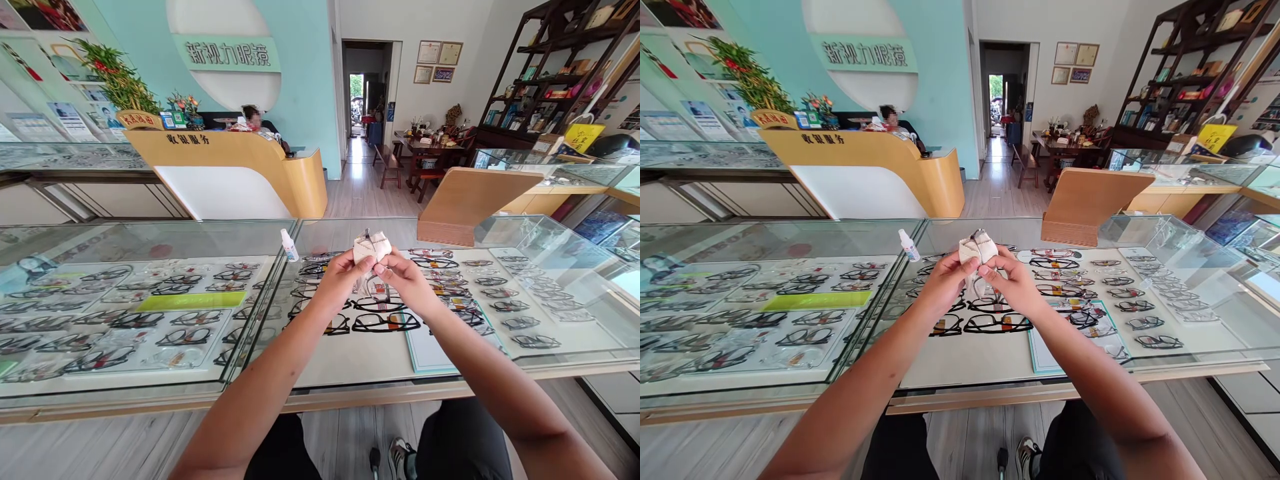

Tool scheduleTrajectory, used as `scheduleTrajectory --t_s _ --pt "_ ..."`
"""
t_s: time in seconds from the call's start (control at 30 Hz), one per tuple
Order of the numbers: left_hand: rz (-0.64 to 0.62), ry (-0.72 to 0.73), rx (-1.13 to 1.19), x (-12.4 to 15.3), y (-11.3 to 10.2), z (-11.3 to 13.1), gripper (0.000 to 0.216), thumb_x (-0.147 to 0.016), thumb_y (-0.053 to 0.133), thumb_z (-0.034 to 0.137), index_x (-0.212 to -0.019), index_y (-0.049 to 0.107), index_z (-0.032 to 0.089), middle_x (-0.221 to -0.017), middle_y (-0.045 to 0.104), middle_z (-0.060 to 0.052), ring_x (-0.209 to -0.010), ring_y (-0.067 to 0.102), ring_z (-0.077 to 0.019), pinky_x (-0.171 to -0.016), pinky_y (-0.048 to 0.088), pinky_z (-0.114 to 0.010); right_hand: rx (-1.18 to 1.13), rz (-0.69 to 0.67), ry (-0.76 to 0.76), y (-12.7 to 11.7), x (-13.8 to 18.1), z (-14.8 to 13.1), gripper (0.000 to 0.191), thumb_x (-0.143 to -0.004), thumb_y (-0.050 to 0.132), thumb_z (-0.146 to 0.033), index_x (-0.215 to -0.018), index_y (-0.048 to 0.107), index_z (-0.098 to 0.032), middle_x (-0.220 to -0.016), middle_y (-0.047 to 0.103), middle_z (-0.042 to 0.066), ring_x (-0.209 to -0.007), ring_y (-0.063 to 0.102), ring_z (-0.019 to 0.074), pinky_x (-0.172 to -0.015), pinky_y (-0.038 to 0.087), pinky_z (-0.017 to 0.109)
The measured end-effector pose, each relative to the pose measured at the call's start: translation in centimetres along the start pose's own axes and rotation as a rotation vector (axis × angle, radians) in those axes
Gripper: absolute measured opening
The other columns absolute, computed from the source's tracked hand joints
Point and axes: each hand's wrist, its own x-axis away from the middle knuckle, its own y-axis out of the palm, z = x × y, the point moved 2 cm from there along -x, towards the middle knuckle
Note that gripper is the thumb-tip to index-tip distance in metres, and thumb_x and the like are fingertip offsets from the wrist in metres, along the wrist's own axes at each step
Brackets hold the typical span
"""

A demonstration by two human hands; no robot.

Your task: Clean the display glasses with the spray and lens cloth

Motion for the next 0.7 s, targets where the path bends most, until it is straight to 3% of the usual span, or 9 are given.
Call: scheduleTrajectory --t_s 0.1,0.2,0.33,0.47,0.7 --pt "0.02 0.017 0.059 0.0 0.3 0.5 0.04 -0.082 0.093 0.053 -0.107 0.086 0.023 -0.101 0.081 -0.004 -0.1 0.072 -0.0189 -0.094 0.055 -0.032 0.016 -0.01 0.012 0.2 0.0 0.2 0.031 -0.1 0.072 -0.059 -0.1 0.083 -0.03 -0.132 0.063 0.006 -0.13 0.058 0.0277 -0.119 0.04 0.045" --pt "0.007 0.005 0.085 0.0 0.4 0.7 0.045 -0.082 0.092 0.055 -0.112 0.084 0.021 -0.099 0.081 -0.005 -0.1 0.073 -0.0217 -0.09 0.056 -0.033 0.029 0.002 0.032 0.4 0.0 0.5 0.034 -0.096 0.075 -0.062 -0.101 0.084 -0.03 -0.124 0.068 0.006 -0.129 0.058 0.0286 -0.119 0.04 0.045" --pt "-0.075 0.001 0.06 0.1 0.2 1.1 0.038 -0.081 0.094 0.048 -0.101 0.082 0.018 -0.087 0.077 -0.003 -0.083 0.068 -0.0167 -0.08 0.053 -0.029 -0.084 -0.019 0.107 0.4 0.1 0.9 0.035 -0.094 0.078 -0.061 -0.091 0.085 -0.027 -0.1 0.07 0.004 -0.105 0.062 0.0246 -0.103 0.048 0.04" --pt "-0.138 0.0 -0.004 0.3 0.1 1.6 0.038 -0.075 0.099 0.042 -0.093 0.078 0.016 -0.074 0.073 -0.002 -0.069 0.063 -0.0143 -0.07 0.049 -0.028 -0.221 -0.065 0.156 -0.1 0.2 0.9 0.035 -0.095 0.079 -0.059 -0.088 0.087 -0.025 -0.098 0.073 0.005 -0.105 0.064 0.0246 -0.097 0.05 0.038" --pt "-0.026 0.135 -0.137 1.2 0.7 2.3 0.042 -0.082 0.091 0.055 -0.082 0.075 0.016 -0.068 0.069 -0.001 -0.056 0.056 -0.0129 -0.055 0.043 -0.027 -0.12 -0.142 0.148 0.0 0.5 -0.3 0.04 -0.095 0.076 -0.064 -0.089 0.088 -0.026 -0.105 0.069 0.007 -0.1 0.064 0.0237 -0.091 0.055 0.038"
